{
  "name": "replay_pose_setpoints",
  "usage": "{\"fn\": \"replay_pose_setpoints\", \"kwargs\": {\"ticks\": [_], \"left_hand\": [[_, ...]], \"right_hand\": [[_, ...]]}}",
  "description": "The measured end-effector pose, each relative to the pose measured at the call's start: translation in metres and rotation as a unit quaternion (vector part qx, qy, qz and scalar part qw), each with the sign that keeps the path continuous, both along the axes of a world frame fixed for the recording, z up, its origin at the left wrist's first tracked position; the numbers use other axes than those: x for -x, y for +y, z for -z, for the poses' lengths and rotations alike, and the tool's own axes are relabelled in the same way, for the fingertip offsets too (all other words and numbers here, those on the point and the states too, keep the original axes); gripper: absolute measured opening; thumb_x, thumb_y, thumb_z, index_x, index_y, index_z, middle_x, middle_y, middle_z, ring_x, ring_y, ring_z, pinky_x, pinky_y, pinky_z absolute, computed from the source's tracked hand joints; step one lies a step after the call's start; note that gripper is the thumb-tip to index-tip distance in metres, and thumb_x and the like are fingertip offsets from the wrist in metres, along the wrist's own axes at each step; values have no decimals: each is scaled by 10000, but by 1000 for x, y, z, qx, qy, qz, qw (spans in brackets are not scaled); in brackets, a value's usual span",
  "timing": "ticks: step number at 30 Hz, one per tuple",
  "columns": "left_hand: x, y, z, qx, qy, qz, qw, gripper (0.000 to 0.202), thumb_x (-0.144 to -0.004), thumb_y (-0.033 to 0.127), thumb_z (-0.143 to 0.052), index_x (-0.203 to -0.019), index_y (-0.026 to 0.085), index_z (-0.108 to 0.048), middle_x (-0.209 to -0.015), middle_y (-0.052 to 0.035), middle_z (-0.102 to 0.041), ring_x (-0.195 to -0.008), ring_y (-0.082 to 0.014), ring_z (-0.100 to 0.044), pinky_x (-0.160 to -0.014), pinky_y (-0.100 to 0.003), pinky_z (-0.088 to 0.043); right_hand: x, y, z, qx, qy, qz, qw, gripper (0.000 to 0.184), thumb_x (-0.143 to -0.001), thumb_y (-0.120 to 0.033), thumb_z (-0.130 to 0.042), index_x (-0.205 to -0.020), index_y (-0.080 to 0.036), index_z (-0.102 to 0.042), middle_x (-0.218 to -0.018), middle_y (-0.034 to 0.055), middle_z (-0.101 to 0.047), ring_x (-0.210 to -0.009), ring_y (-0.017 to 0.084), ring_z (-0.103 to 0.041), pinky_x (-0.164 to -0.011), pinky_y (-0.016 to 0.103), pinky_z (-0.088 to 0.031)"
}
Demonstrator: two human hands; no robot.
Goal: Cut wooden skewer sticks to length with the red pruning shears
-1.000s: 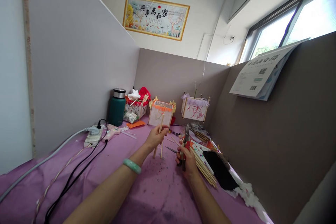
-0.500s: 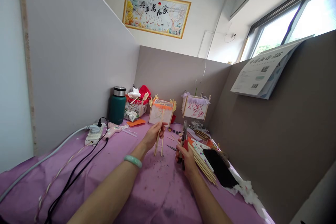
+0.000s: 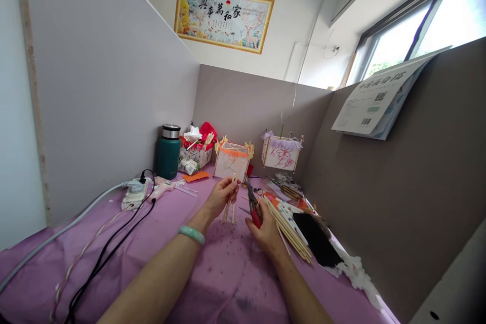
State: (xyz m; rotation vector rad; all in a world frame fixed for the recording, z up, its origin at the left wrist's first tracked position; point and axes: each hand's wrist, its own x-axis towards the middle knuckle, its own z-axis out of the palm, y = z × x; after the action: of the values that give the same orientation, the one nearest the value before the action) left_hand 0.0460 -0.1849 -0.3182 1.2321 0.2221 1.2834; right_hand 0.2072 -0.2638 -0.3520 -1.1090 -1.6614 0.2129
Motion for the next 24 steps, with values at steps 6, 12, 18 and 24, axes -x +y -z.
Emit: {"fn": "replay_pose_setpoints", "kwargs": {"ticks": [6,12,18,24], "left_hand": [[-1,-2,0,-1,13,-24,1000,322,-717,404,-682,-814,139,-528,-610,50,-487,-392,-8,-332,-379,-171,-204],[0,-6,-4,-1,30,-26,999,379,-722,421,-670,-927,115,-579,-621,39,-504,-380,5,-299,-374,-176,-154],[0,-6,-5,-18,51,-57,997,336,-725,439,-648,-817,135,-537,-618,42,-541,-323,-4,-351,-316,-173,-199],[-2,-8,-4,-24,74,-73,994,327,-728,435,-633,-807,130,-545,-617,40,-557,-309,-15,-385,-297,-173,-239]], "right_hand": [[-3,2,3,-51,-103,69,991,608,-700,-260,-565,-1294,-204,-447,-1042,86,-582,-881,227,-547,-810,378,-459],[-6,6,5,-64,-78,135,986,612,-724,-268,-553,-1315,-189,-412,-1034,89,-574,-904,227,-541,-831,386,-450],[-4,6,8,-73,-133,113,982,632,-716,-265,-558,-1326,-204,-401,-1073,107,-560,-927,250,-529,-839,413,-446],[-1,9,11,-50,-134,141,980,652,-669,-248,-580,-1300,-173,-438,-1091,124,-556,-968,268,-520,-868,425,-423]]}}
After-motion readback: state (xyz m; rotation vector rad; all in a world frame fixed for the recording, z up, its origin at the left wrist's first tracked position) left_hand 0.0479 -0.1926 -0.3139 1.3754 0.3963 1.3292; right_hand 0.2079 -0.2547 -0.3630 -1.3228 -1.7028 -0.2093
